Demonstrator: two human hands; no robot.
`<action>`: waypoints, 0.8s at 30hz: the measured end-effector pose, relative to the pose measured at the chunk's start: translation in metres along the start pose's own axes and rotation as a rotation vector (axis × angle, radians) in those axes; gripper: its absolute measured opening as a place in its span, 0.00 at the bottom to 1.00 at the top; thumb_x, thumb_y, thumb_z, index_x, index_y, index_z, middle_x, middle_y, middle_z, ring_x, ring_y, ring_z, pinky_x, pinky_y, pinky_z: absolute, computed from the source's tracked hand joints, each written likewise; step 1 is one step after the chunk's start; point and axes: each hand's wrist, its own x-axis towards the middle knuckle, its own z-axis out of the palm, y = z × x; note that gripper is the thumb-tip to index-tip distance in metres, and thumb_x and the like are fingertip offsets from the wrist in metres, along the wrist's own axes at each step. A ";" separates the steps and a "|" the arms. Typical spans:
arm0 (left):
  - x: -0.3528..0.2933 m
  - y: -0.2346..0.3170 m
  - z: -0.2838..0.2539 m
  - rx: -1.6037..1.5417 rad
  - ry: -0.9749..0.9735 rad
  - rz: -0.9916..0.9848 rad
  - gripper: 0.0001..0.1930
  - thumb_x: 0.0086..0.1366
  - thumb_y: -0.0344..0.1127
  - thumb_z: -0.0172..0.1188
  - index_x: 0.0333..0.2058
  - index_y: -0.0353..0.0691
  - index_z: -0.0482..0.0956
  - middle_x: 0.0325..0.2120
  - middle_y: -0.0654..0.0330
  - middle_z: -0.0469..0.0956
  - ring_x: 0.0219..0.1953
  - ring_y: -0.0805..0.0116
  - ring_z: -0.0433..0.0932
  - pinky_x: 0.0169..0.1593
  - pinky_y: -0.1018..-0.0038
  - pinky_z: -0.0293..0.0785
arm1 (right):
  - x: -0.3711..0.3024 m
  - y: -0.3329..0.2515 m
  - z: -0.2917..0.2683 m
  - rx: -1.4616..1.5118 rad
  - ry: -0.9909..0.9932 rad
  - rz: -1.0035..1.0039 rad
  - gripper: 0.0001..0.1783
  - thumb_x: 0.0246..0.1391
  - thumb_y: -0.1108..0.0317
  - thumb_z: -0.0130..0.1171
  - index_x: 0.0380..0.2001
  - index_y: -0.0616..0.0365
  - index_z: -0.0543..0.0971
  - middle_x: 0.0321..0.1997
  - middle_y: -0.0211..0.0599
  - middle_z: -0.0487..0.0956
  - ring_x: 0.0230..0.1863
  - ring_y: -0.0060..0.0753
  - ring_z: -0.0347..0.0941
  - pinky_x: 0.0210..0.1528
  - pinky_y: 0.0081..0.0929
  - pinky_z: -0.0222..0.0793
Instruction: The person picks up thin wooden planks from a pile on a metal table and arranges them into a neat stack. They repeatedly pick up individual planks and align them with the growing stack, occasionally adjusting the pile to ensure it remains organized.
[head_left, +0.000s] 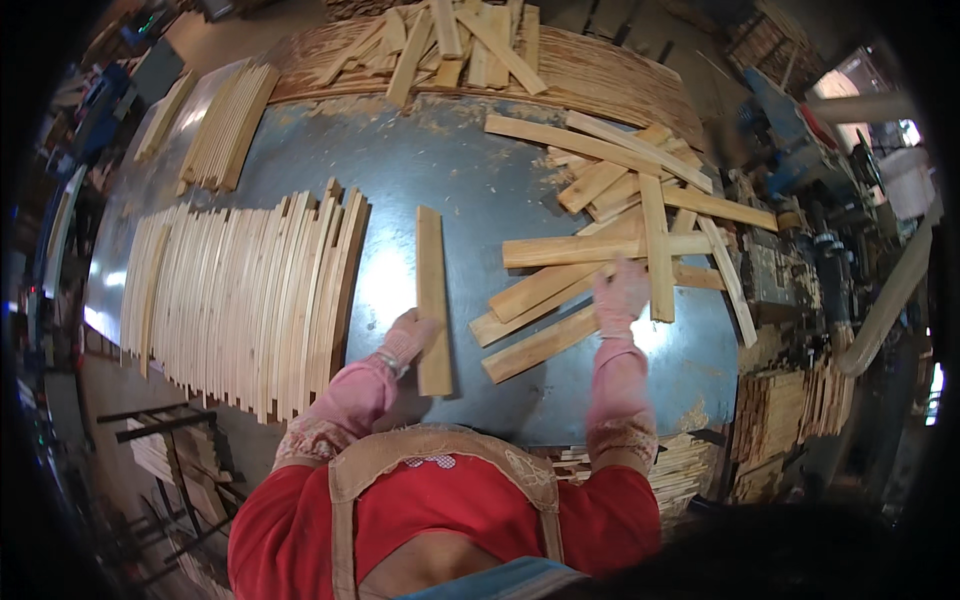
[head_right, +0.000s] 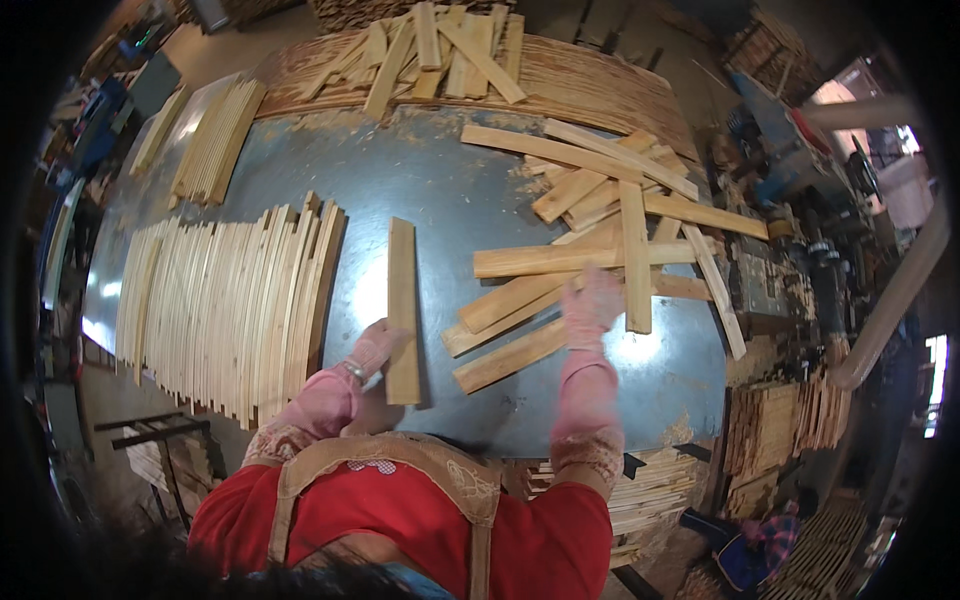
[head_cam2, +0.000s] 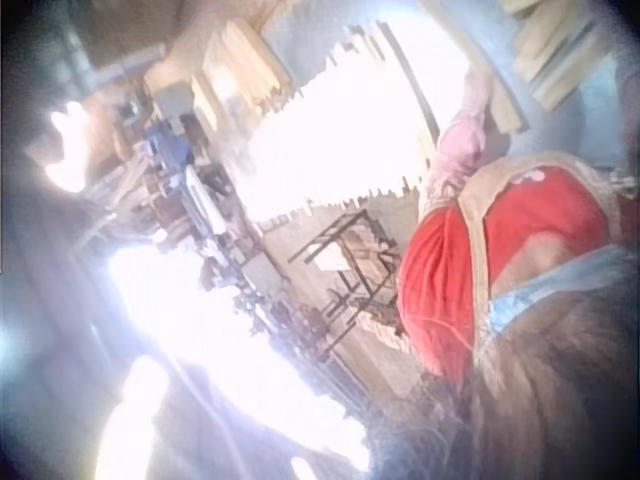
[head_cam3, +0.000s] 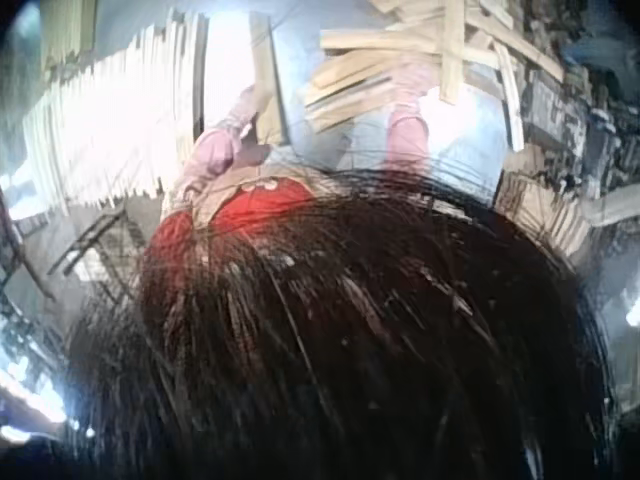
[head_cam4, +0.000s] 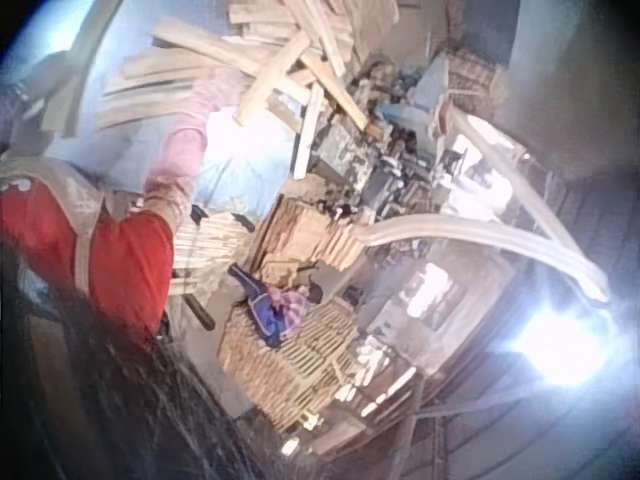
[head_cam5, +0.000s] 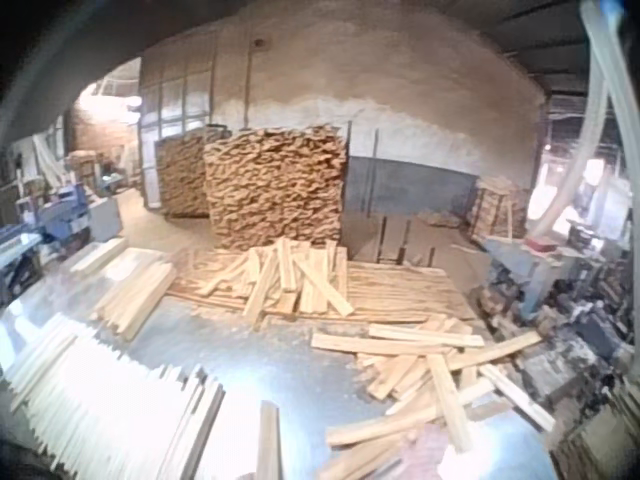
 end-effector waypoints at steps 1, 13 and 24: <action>-0.010 -0.017 -0.011 0.164 0.158 0.022 0.22 0.73 0.48 0.60 0.57 0.38 0.81 0.41 0.48 0.86 0.42 0.56 0.87 0.49 0.61 0.83 | 0.011 0.016 -0.001 -0.125 0.093 0.079 0.40 0.53 0.47 0.72 0.67 0.48 0.76 0.60 0.52 0.83 0.63 0.59 0.77 0.67 0.53 0.72; 0.013 -0.144 -0.048 -0.112 0.413 0.121 0.19 0.72 0.39 0.59 0.57 0.35 0.78 0.43 0.47 0.87 0.46 0.51 0.86 0.51 0.60 0.79 | -0.068 0.055 0.058 1.109 -0.372 0.553 0.17 0.66 0.59 0.63 0.51 0.58 0.79 0.37 0.38 0.81 0.35 0.38 0.79 0.42 0.36 0.77; -0.028 -0.088 -0.086 -0.269 0.302 0.203 0.21 0.76 0.40 0.61 0.60 0.33 0.77 0.42 0.51 0.86 0.46 0.62 0.83 0.54 0.67 0.78 | -0.186 -0.208 0.028 1.490 -0.991 0.321 0.31 0.66 0.57 0.57 0.67 0.63 0.72 0.59 0.51 0.83 0.59 0.50 0.82 0.60 0.41 0.79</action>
